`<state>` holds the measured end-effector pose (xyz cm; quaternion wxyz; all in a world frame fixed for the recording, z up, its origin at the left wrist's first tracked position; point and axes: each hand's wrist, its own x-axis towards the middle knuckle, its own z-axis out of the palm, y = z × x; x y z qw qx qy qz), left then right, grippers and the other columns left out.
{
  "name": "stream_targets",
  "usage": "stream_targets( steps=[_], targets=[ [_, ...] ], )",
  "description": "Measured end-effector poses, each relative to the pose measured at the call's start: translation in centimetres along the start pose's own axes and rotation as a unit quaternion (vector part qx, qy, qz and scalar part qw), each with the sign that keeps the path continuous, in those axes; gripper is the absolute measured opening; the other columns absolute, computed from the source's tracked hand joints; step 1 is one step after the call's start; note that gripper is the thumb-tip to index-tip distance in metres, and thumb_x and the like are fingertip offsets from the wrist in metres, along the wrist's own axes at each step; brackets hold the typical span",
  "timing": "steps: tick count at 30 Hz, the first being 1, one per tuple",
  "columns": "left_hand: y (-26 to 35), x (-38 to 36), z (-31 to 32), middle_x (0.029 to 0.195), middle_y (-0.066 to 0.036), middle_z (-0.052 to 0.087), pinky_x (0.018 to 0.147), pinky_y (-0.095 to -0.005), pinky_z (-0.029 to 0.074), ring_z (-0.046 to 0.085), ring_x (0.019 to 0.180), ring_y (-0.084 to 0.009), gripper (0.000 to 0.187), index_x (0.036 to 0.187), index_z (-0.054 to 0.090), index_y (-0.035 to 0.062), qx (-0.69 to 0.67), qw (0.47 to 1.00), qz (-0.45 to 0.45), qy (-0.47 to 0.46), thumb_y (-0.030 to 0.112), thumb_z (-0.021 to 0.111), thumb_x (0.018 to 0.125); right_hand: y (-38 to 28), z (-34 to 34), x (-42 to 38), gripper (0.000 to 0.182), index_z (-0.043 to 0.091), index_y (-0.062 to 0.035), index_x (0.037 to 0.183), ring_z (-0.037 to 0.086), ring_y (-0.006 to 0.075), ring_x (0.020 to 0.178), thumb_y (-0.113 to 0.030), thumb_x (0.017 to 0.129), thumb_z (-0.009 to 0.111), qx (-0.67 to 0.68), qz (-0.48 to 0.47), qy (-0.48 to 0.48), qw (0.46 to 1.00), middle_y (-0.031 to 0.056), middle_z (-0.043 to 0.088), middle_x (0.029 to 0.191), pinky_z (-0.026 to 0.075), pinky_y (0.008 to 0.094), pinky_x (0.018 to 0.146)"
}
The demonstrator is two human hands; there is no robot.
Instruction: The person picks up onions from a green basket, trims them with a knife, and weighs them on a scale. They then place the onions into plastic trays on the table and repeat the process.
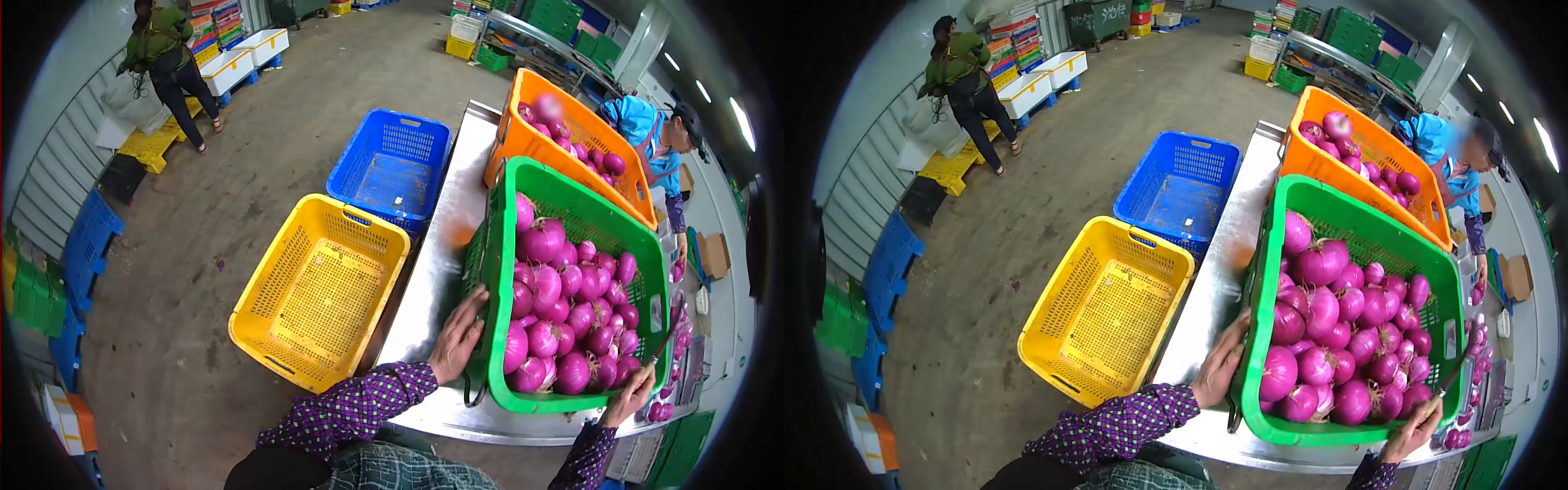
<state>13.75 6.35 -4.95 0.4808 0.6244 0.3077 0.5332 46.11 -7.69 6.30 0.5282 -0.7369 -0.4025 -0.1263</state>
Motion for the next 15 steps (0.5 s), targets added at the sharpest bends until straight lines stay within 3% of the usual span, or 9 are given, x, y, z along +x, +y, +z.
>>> stream_targets(
  steps=[2, 3, 5, 6, 8, 9, 11, 13, 15],
  targets=[
    [0.5, -1.1, -1.8, 0.148, -0.018, 0.034, 0.113, -0.0381, 0.024, 0.032, 0.138, -0.03, 0.053, 0.144, 0.034, 0.0024, 0.033, 0.997, -0.051, 0.04, 0.03, 0.042, 0.099, -7.4, 1.2, -2.1, 0.037, 0.053, 0.0028, 0.117, 0.044, 0.0099, 0.077, -0.03, 0.103, 0.044, 0.094, 0.051, 0.05, 0.993, 0.0026, 0.048, 0.085, 0.036, 0.0247, 0.07],
    [0.8, -1.7, -2.9, 0.146, -0.019, 0.037, 0.112, -0.0381, 0.026, 0.034, 0.137, -0.03, 0.053, 0.143, 0.035, 0.0018, 0.046, 0.994, -0.078, 0.057, 0.029, 0.044, 0.099, -9.8, 1.5, -4.2, 0.037, 0.052, 0.0014, 0.113, 0.042, 0.0093, 0.074, -0.032, 0.103, 0.041, 0.167, 0.016, 0.041, 0.985, 0.0035, 0.048, 0.083, 0.034, 0.0244, 0.068],
    [0.5, -3.2, -6.9, 0.139, -0.018, 0.044, 0.108, -0.038, 0.033, 0.043, 0.128, -0.0288, 0.049, 0.138, 0.041, 0.0007, -0.017, 0.983, -0.147, 0.11, 0.029, 0.045, 0.099, -13.5, 0.3, -10.1, 0.041, 0.05, -0.002, 0.121, 0.052, 0.0109, 0.08, -0.036, 0.099, 0.05, 0.278, 0.096, -0.092, 0.951, 0.0051, 0.056, 0.09, 0.039, 0.0229, 0.068],
    [0.0, -3.7, -8.9, 0.135, -0.017, 0.047, 0.104, -0.0373, 0.037, 0.047, 0.123, -0.0271, 0.047, 0.136, 0.043, 0.0006, -0.012, 0.973, -0.174, 0.148, 0.03, 0.045, 0.1, -12.2, 0.4, -14.1, 0.032, 0.053, -0.0016, 0.117, 0.055, 0.0116, 0.077, -0.023, 0.093, 0.056, 0.244, 0.156, -0.208, 0.934, 0.0053, 0.058, 0.087, 0.044, 0.024, 0.067],
    [-1.4, -4.8, -13.1, 0.127, -0.015, 0.052, 0.096, -0.0361, 0.042, 0.052, 0.114, -0.0246, 0.045, 0.129, 0.049, 0.0004, -0.007, 0.95, -0.23, 0.211, 0.035, 0.04, 0.101, -18.6, 3.6, -17.8, 0.03, 0.054, 0.0016, 0.115, 0.06, 0.014, 0.066, -0.004, 0.086, 0.061, 0.152, -0.1, -0.371, 0.911, 0.0076, 0.062, 0.078, 0.048, 0.0279, 0.059],
    [-2.1, -5.4, -15.0, 0.122, -0.014, 0.054, 0.092, -0.0355, 0.045, 0.053, 0.11, -0.0237, 0.047, 0.124, 0.052, 0.0002, -0.008, 0.936, -0.257, 0.238, 0.038, 0.036, 0.102, -19.0, 6.6, -18.9, 0.029, 0.053, 0.0013, 0.116, 0.059, 0.0158, 0.06, -0.005, 0.088, 0.058, 0.197, -0.083, -0.49, 0.845, 0.0103, 0.061, 0.075, 0.047, 0.0307, 0.056],
    [-3.1, -6.6, -18.3, 0.118, -0.012, 0.057, 0.088, -0.0347, 0.045, 0.055, 0.104, -0.0209, 0.047, 0.121, 0.053, 0.001, 0.016, 0.942, -0.279, 0.186, 0.04, 0.036, 0.101, -19.0, 10.8, -22.2, 0.027, 0.053, -0.0019, 0.115, 0.062, 0.0224, 0.061, -0.011, 0.09, 0.059, 0.132, 0.047, -0.563, 0.814, 0.0132, 0.061, 0.076, 0.048, 0.034, 0.056],
    [-6.5, -7.3, -19.1, 0.116, -0.01, 0.058, 0.087, -0.0338, 0.045, 0.055, 0.101, -0.0195, 0.045, 0.124, 0.052, 0.0032, 0.012, 0.936, -0.323, 0.139, 0.039, 0.039, 0.101, -16.9, 13.6, -24.1, 0.025, 0.055, -0.006, 0.113, 0.065, 0.0293, 0.065, -0.019, 0.091, 0.06, 0.054, 0.022, -0.536, 0.842, 0.0133, 0.063, 0.077, 0.049, 0.0373, 0.057],
    [-9.3, -7.5, -18.0, 0.115, -0.011, 0.06, 0.088, -0.034, 0.045, 0.056, 0.103, -0.0204, 0.042, 0.124, 0.053, 0.0024, 0.022, 0.941, -0.329, 0.071, 0.035, 0.043, 0.1, -15.5, 14.8, -24.4, 0.022, 0.056, -0.0084, 0.107, 0.066, 0.0343, 0.069, -0.026, 0.093, 0.058, -0.062, -0.09, -0.51, 0.853, 0.0161, 0.066, 0.077, 0.051, 0.0424, 0.059]
  ],
)
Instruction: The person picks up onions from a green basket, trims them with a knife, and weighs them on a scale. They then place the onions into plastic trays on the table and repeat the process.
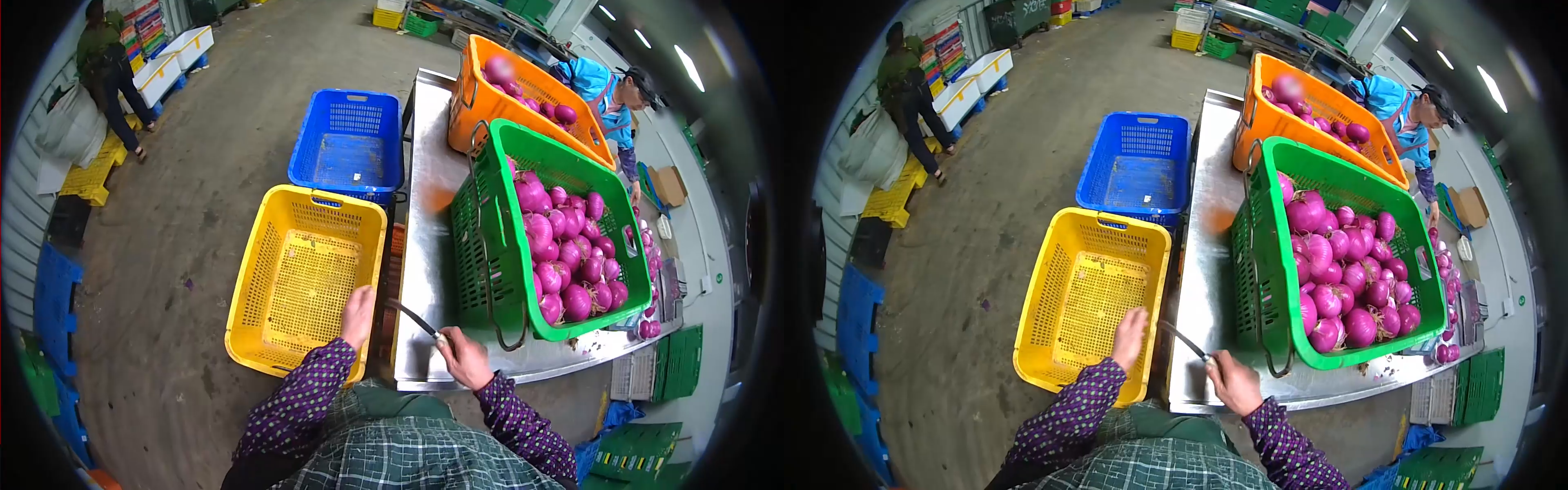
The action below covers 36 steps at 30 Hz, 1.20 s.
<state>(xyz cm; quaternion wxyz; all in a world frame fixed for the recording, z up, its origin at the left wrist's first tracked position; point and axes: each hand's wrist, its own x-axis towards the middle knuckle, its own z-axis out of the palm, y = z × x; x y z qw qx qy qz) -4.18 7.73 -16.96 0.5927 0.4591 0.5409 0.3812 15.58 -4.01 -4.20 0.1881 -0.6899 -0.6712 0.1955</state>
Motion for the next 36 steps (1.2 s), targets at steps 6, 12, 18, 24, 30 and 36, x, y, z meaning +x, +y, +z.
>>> stream_targets(
  steps=[6, 12, 18, 24, 30, 36],
  targets=[
    [-3.1, 2.0, 2.3, 0.089, -0.015, 0.067, 0.076, -0.0363, 0.049, 0.065, 0.086, -0.0283, 0.034, 0.101, 0.064, 0.0018, 0.134, 0.987, 0.036, -0.085, 0.034, 0.054, 0.095, 2.5, 2.6, 0.3, 0.027, 0.056, -0.0105, 0.106, 0.066, 0.0373, 0.072, -0.035, 0.094, 0.052, -0.049, 0.119, -0.085, 0.988, 0.016, 0.066, 0.076, 0.052, 0.0468, 0.064],
    [-5.4, 1.6, 2.0, 0.078, -0.019, 0.064, 0.066, -0.0473, 0.046, 0.061, 0.076, -0.0387, 0.037, 0.084, 0.06, 0.0036, 0.189, 0.973, 0.07, -0.108, 0.038, 0.054, 0.094, 3.4, 3.0, 1.1, 0.027, 0.061, -0.0101, 0.098, 0.065, 0.0375, 0.07, -0.036, 0.09, 0.056, -0.054, 0.154, -0.117, 0.98, 0.0161, 0.065, 0.073, 0.051, 0.0466, 0.063],
    [-7.1, 2.5, 2.7, 0.081, -0.017, 0.058, 0.066, -0.0442, 0.045, 0.057, 0.077, -0.0368, 0.04, 0.082, 0.058, 0.0007, 0.181, 0.968, 0.156, -0.073, 0.037, 0.05, 0.097, 3.3, 3.3, 2.1, 0.026, 0.062, -0.0093, 0.098, 0.065, 0.0384, 0.071, -0.033, 0.089, 0.057, -0.049, 0.14, -0.097, 0.984, 0.0179, 0.065, 0.075, 0.051, 0.0481, 0.063],
    [-5.7, 10.6, 1.9, 0.081, -0.019, 0.057, 0.07, -0.0426, 0.043, 0.056, 0.078, -0.0372, 0.045, 0.086, 0.059, -0.0016, 0.172, 0.974, 0.143, -0.039, 0.039, 0.044, 0.099, 4.1, 7.4, 9.1, 0.025, 0.061, -0.0079, 0.093, 0.062, 0.0391, 0.059, -0.032, 0.091, 0.056, -0.057, 0.07, -0.009, 0.996, 0.0191, 0.061, 0.063, 0.049, 0.0484, 0.055],
    [-5.4, 9.5, 1.5, 0.086, -0.018, 0.06, 0.078, -0.0414, 0.044, 0.058, 0.086, -0.0307, 0.047, 0.087, 0.061, -0.0012, 0.251, 0.953, 0.124, -0.118, 0.041, 0.043, 0.1, 1.8, 5.0, 8.0, 0.03, 0.061, -0.0071, 0.092, 0.064, 0.0363, 0.059, -0.036, 0.092, 0.054, -0.092, 0.163, -0.081, 0.979, 0.0173, 0.062, 0.061, 0.051, 0.046, 0.055],
    [-7.2, 1.3, 3.2, 0.099, -0.011, 0.064, 0.088, -0.0418, 0.044, 0.056, 0.097, -0.0304, 0.029, 0.091, 0.064, 0.0039, 0.21, 0.955, 0.203, -0.059, 0.03, 0.054, 0.095, 1.6, 3.1, 0.9, 0.023, 0.062, -0.0084, 0.094, 0.065, 0.0329, 0.06, -0.031, 0.091, 0.06, -0.089, 0.139, -0.067, 0.984, 0.0153, 0.061, 0.063, 0.05, 0.0406, 0.055]
  ],
)
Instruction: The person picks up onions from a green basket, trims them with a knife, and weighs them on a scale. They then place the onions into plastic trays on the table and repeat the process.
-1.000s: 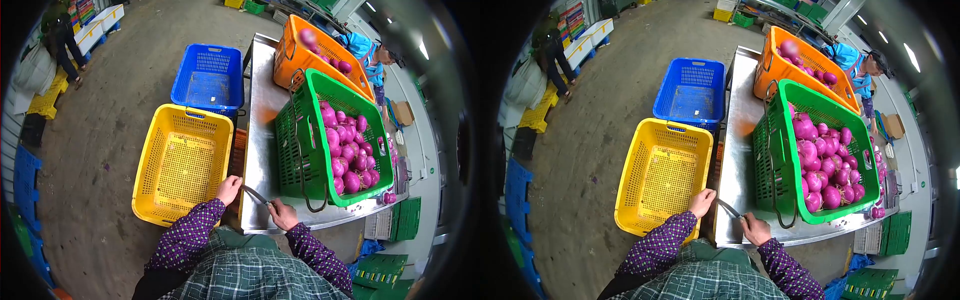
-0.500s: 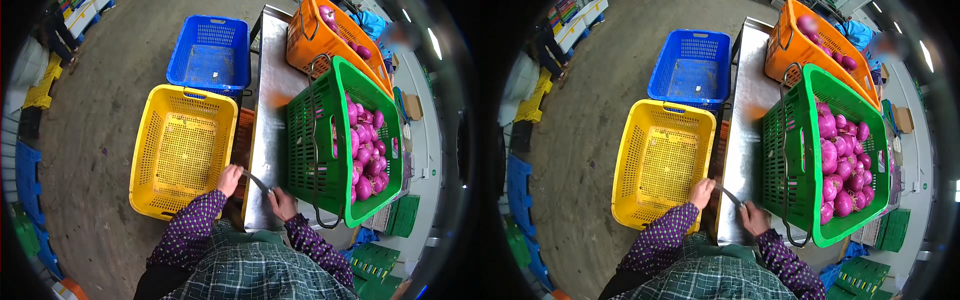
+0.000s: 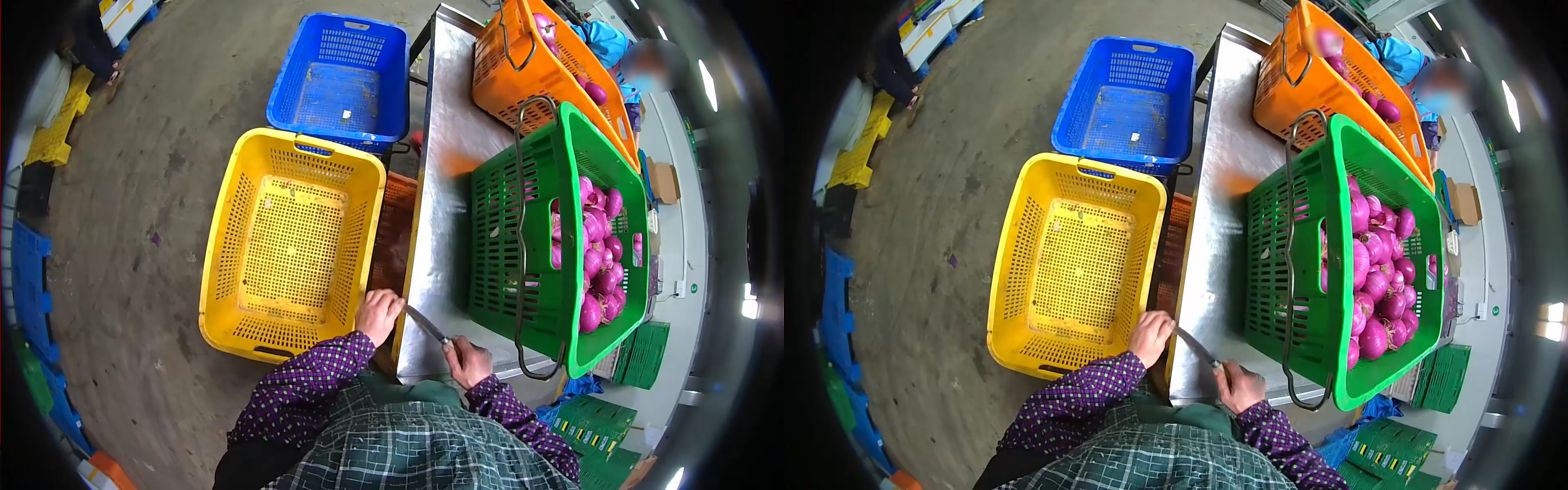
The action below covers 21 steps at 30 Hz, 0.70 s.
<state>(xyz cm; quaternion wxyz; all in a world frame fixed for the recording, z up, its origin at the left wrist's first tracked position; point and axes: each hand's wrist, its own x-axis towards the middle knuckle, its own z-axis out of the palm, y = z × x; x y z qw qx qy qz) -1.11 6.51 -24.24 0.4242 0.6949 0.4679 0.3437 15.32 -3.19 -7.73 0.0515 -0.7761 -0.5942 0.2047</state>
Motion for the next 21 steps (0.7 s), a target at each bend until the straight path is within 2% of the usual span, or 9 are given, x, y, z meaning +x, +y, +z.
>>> stream_targets(
  steps=[2, 4, 6, 8, 10, 12, 14, 16, 21],
  targets=[
    [-1.5, 2.6, 0.5, 0.104, -0.013, 0.063, 0.091, -0.0416, 0.043, 0.055, 0.101, -0.0317, 0.03, 0.096, 0.063, 0.0017, -0.013, 0.999, 0.023, 0.031, 0.029, 0.05, 0.097, 0.4, 1.5, 2.4, 0.023, 0.062, -0.0086, 0.094, 0.065, 0.0338, 0.062, -0.031, 0.091, 0.059, 0.026, -0.011, 0.027, 0.999, 0.016, 0.061, 0.063, 0.051, 0.0419, 0.056],
    [-3.3, 6.9, 0.6, 0.109, -0.016, 0.062, 0.093, -0.0416, 0.042, 0.054, 0.105, -0.0342, 0.034, 0.105, 0.061, -0.0014, -0.043, 0.998, -0.015, 0.046, 0.028, 0.046, 0.098, -0.6, 2.2, 7.0, 0.027, 0.061, -0.0089, 0.09, 0.063, 0.0371, 0.061, -0.035, 0.091, 0.056, 0.047, 0.006, 0.023, 0.999, 0.017, 0.063, 0.067, 0.05, 0.0469, 0.056],
    [-6.0, 11.6, 0.4, 0.111, -0.018, 0.063, 0.095, -0.0427, 0.041, 0.055, 0.104, -0.0355, 0.041, 0.107, 0.062, -0.0016, 0.001, 0.999, -0.001, 0.054, 0.033, 0.042, 0.1, -1.4, 3.2, 11.7, 0.031, 0.059, -0.0074, 0.085, 0.062, 0.0384, 0.06, -0.038, 0.092, 0.054, -0.037, -0.048, 0.059, 0.996, 0.019, 0.06, 0.063, 0.049, 0.0482, 0.055],
    [-6.7, 13.2, -0.6, 0.111, -0.02, 0.063, 0.095, -0.0407, 0.042, 0.056, 0.106, -0.0359, 0.043, 0.107, 0.062, -0.0043, 0.028, 0.999, -0.036, 0.016, 0.032, 0.041, 0.101, -2.4, 2.6, 12.4, 0.033, 0.059, -0.0073, 0.084, 0.062, 0.0387, 0.06, -0.039, 0.091, 0.054, -0.065, -0.036, 0.056, 0.996, 0.0196, 0.06, 0.062, 0.049, 0.0485, 0.054],
    [-5.8, 11.4, -0.9, 0.111, -0.021, 0.063, 0.095, -0.0413, 0.043, 0.056, 0.107, -0.0361, 0.045, 0.108, 0.062, -0.0048, 0.0, 0.995, -0.094, -0.042, 0.035, 0.042, 0.1, -1.9, 2.5, 11.8, 0.034, 0.06, -0.0077, 0.085, 0.062, 0.0386, 0.058, -0.041, 0.091, 0.055, -0.062, -0.057, 0.055, 0.995, 0.0196, 0.061, 0.062, 0.05, 0.0487, 0.054],
    [-3.4, 6.7, -0.7, 0.114, -0.021, 0.062, 0.097, -0.0408, 0.042, 0.055, 0.11, -0.0355, 0.041, 0.109, 0.062, -0.0034, -0.059, 0.995, -0.079, 0.002, 0.033, 0.045, 0.099, -1.5, 1.0, 7.3, 0.027, 0.063, -0.0087, 0.09, 0.063, 0.0348, 0.056, -0.035, 0.09, 0.059, 0.012, -0.021, 0.017, 1.0, 0.0177, 0.062, 0.062, 0.052, 0.0443, 0.053],
    [-0.5, 1.9, -1.3, 0.121, -0.018, 0.06, 0.101, -0.0411, 0.04, 0.053, 0.116, -0.0334, 0.038, 0.114, 0.061, -0.0009, -0.039, 0.997, -0.063, -0.021, 0.031, 0.048, 0.098, -1.3, -0.6, 2.5, 0.017, 0.063, -0.0092, 0.09, 0.064, 0.0288, 0.053, -0.026, 0.089, 0.063, 0.048, 0.0, -0.008, 0.999, 0.0133, 0.062, 0.061, 0.051, 0.0389, 0.05],
    [0.4, -0.8, -0.3, 0.123, -0.018, 0.059, 0.103, -0.0413, 0.038, 0.051, 0.119, -0.0329, 0.038, 0.115, 0.061, 0.0002, -0.009, 0.998, -0.048, -0.034, 0.031, 0.046, 0.099, -0.3, -0.9, -0.6, 0.019, 0.064, -0.0107, 0.094, 0.064, 0.029, 0.056, -0.029, 0.09, 0.061, -0.015, -0.019, -0.012, 1.0, 0.0123, 0.063, 0.066, 0.051, 0.0401, 0.053],
    [-2.9, 5.9, 0.7, 0.129, -0.017, 0.056, 0.106, -0.0427, 0.035, 0.047, 0.123, -0.0335, 0.043, 0.116, 0.062, 0.0021, -0.072, 0.996, -0.05, 0.013, 0.035, 0.039, 0.101, -0.6, 1.7, 6.4, 0.023, 0.064, -0.01, 0.096, 0.063, 0.0346, 0.06, -0.031, 0.09, 0.058, 0.051, -0.017, 0.031, 0.998, 0.0143, 0.063, 0.068, 0.05, 0.0436, 0.053]
  ],
)
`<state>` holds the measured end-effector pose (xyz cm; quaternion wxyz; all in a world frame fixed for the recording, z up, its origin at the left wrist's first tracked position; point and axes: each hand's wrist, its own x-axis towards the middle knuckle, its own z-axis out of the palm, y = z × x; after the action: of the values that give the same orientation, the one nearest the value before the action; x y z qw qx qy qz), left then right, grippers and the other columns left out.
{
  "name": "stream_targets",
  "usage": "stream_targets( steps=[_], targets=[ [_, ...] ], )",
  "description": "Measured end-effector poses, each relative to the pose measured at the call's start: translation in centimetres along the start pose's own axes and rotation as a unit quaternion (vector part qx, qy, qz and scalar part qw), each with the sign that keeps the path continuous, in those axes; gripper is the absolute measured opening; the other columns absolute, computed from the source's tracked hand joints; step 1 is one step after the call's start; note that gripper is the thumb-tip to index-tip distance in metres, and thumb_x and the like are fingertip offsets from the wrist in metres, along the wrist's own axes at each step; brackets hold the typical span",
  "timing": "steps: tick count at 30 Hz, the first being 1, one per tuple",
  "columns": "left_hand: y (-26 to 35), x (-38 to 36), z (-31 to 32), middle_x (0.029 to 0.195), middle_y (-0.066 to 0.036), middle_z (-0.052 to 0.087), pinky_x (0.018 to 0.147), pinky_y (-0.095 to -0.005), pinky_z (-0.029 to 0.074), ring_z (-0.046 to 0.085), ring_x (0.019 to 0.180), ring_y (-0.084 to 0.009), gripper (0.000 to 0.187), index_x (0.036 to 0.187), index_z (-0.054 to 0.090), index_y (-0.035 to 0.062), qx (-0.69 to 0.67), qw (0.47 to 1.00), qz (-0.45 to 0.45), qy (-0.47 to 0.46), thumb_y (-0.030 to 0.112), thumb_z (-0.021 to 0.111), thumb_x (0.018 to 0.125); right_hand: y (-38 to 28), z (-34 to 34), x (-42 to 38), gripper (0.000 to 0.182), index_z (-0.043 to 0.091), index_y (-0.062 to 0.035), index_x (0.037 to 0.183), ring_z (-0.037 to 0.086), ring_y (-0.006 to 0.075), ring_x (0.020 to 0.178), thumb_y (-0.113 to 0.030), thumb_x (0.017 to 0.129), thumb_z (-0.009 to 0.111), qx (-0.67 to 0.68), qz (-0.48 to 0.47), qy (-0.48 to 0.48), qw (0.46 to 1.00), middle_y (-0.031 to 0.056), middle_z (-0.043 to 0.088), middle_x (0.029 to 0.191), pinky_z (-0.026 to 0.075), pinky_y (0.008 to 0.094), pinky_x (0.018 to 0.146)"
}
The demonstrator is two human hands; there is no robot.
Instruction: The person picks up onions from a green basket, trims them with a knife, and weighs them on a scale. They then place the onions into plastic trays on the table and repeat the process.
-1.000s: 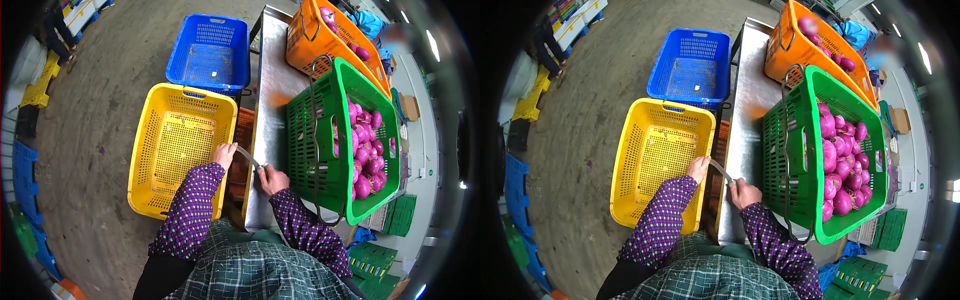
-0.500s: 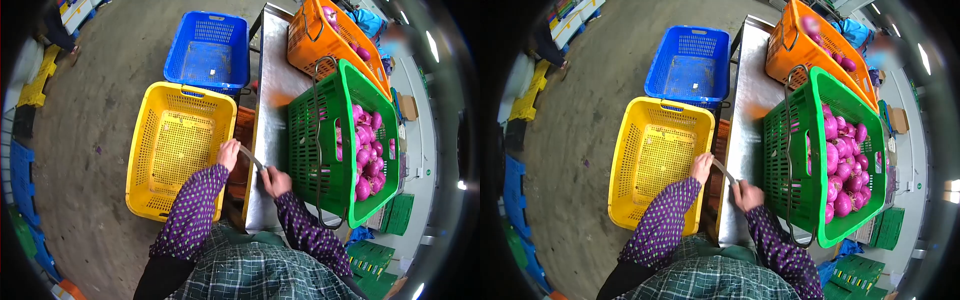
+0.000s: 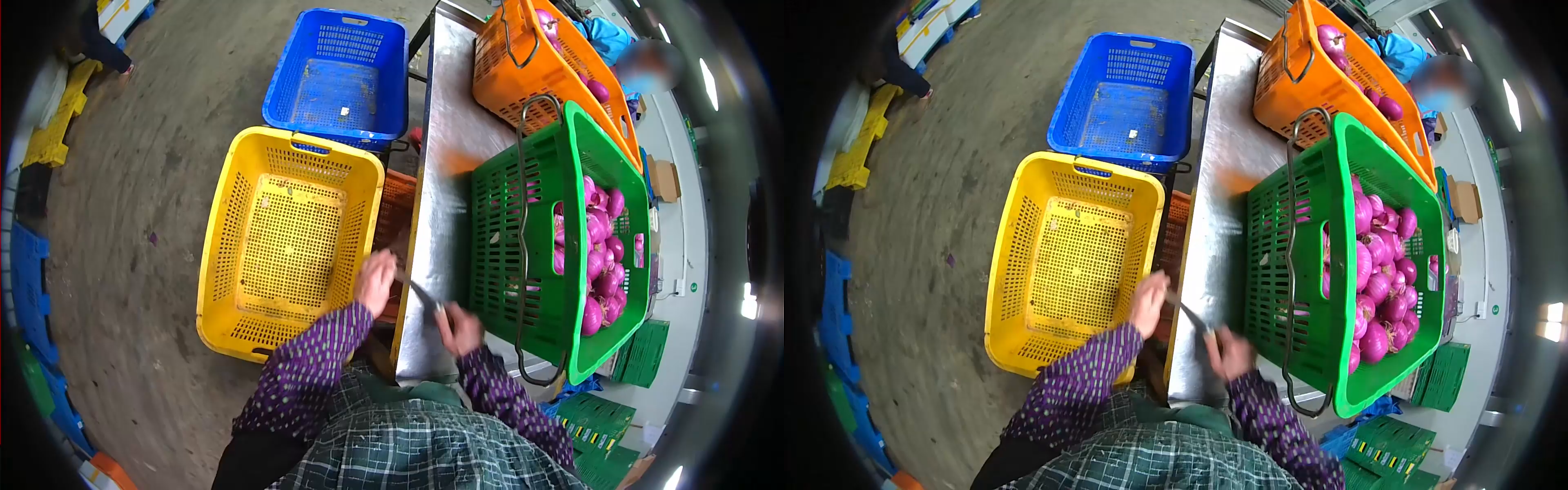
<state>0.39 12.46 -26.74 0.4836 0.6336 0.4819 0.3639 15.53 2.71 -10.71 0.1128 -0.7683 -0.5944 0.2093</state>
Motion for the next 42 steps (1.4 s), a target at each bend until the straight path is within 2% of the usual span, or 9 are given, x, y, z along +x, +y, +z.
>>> stream_targets(
  steps=[5, 10, 14, 22, 23, 27, 31, 38, 42],
  targets=[
    [-2.6, 7.6, -1.6, 0.129, -0.019, 0.055, 0.105, -0.0448, 0.035, 0.047, 0.122, -0.0358, 0.048, 0.113, 0.063, 0.0018, 0.103, 0.991, -0.08, 0.006, 0.041, 0.041, 0.099, -1.8, 1.8, 6.3, 0.029, 0.063, -0.008, 0.086, 0.062, 0.0379, 0.058, -0.036, 0.091, 0.057, -0.103, -0.037, 0.044, 0.993, 0.0181, 0.061, 0.065, 0.05, 0.0473, 0.054],
    [0.8, -3.5, -0.8, 0.134, -0.017, 0.052, 0.107, -0.0448, 0.033, 0.043, 0.127, -0.0346, 0.048, 0.119, 0.061, 0.0026, 0.053, 0.997, -0.037, -0.052, 0.042, 0.044, 0.098, -0.1, -1.8, -3.3, 0.018, 0.064, -0.0062, 0.092, 0.064, 0.0286, 0.055, -0.024, 0.088, 0.065, -0.01, 0.019, -0.041, 0.999, 0.0141, 0.06, 0.06, 0.049, 0.0367, 0.051],
    [2.1, -7.3, 0.3, 0.137, -0.015, 0.05, 0.108, -0.0464, 0.031, 0.041, 0.131, -0.0339, 0.05, 0.121, 0.06, 0.0029, 0.042, 0.996, -0.036, -0.068, 0.044, 0.044, 0.098, 1.0, -2.2, -7.3, 0.024, 0.063, -0.0104, 0.1, 0.064, 0.0312, 0.057, -0.032, 0.09, 0.06, -0.049, 0.038, -0.059, 0.996, 0.0128, 0.063, 0.065, 0.051, 0.0414, 0.052],
    [-3.3, 7.9, -1.4, 0.134, -0.023, 0.051, 0.11, -0.0413, 0.03, 0.043, 0.127, -0.0371, 0.062, 0.12, 0.061, -0.0004, 0.066, 0.991, -0.112, -0.038, 0.052, 0.037, 0.098, -1.4, 2.3, 6.7, 0.031, 0.062, -0.0074, 0.092, 0.063, 0.0403, 0.062, -0.038, 0.091, 0.055, -0.102, -0.017, 0.032, 0.994, 0.0198, 0.062, 0.065, 0.05, 0.0504, 0.058],
    [-4.0, 7.6, -0.8, 0.137, -0.024, 0.048, 0.111, -0.0414, 0.028, 0.042, 0.128, -0.0371, 0.066, 0.122, 0.059, -0.0023, 0.013, 0.98, -0.183, -0.081, 0.054, 0.036, 0.097, -0.9, 2.4, 5.9, 0.03, 0.063, -0.0075, 0.093, 0.063, 0.0392, 0.061, -0.037, 0.091, 0.056, -0.109, -0.029, 0.046, 0.993, 0.0191, 0.063, 0.065, 0.05, 0.0489, 0.057],
    [0.8, -2.9, -0.3, 0.136, -0.016, 0.051, 0.108, -0.0441, 0.034, 0.043, 0.128, -0.0347, 0.05, 0.116, 0.063, 0.0024, 0.041, 0.996, -0.055, -0.055, 0.045, 0.043, 0.098, -0.8, -1.9, -3.2, 0.023, 0.065, -0.0058, 0.09, 0.063, 0.0281, 0.053, -0.028, 0.089, 0.062, 0.007, 0.038, -0.017, 0.999, 0.0127, 0.062, 0.06, 0.05, 0.0362, 0.051],
    [2.0, -7.5, 0.6, 0.141, -0.013, 0.047, 0.11, -0.0454, 0.029, 0.038, 0.134, -0.0313, 0.052, 0.122, 0.06, 0.0043, 0.032, 0.994, -0.053, -0.09, 0.046, 0.042, 0.098, 0.6, -2.6, -6.9, 0.023, 0.066, -0.0062, 0.095, 0.064, 0.027, 0.054, -0.028, 0.09, 0.062, -0.045, 0.014, -0.027, 0.999, 0.0116, 0.063, 0.061, 0.051, 0.0346, 0.053],
    [-2.5, 8.0, -1.1, 0.131, -0.023, 0.053, 0.108, -0.0421, 0.034, 0.046, 0.124, -0.036, 0.052, 0.118, 0.06, -0.0016, 0.05, 0.995, -0.082, -0.017, 0.044, 0.042, 0.099, -1.2, 2.1, 6.3, 0.026, 0.061, -0.0057, 0.085, 0.062, 0.0376, 0.06, -0.031, 0.091, 0.059, -0.072, -0.045, 0.075, 0.994, 0.0182, 0.062, 0.066, 0.048, 0.0437, 0.052],
    [-2.2, 3.3, 0.3, 0.129, -0.023, 0.054, 0.107, -0.0422, 0.035, 0.046, 0.124, -0.0365, 0.049, 0.115, 0.061, -0.0009, -0.05, 0.99, -0.123, -0.037, 0.042, 0.046, 0.098, -0.2, 0.8, 2.2, 0.025, 0.063, -0.0074, 0.09, 0.064, 0.0346, 0.059, -0.032, 0.09, 0.061, -0.02, 0.0, 0.026, 0.999, 0.0161, 0.064, 0.067, 0.051, 0.0435, 0.052]
  ],
)
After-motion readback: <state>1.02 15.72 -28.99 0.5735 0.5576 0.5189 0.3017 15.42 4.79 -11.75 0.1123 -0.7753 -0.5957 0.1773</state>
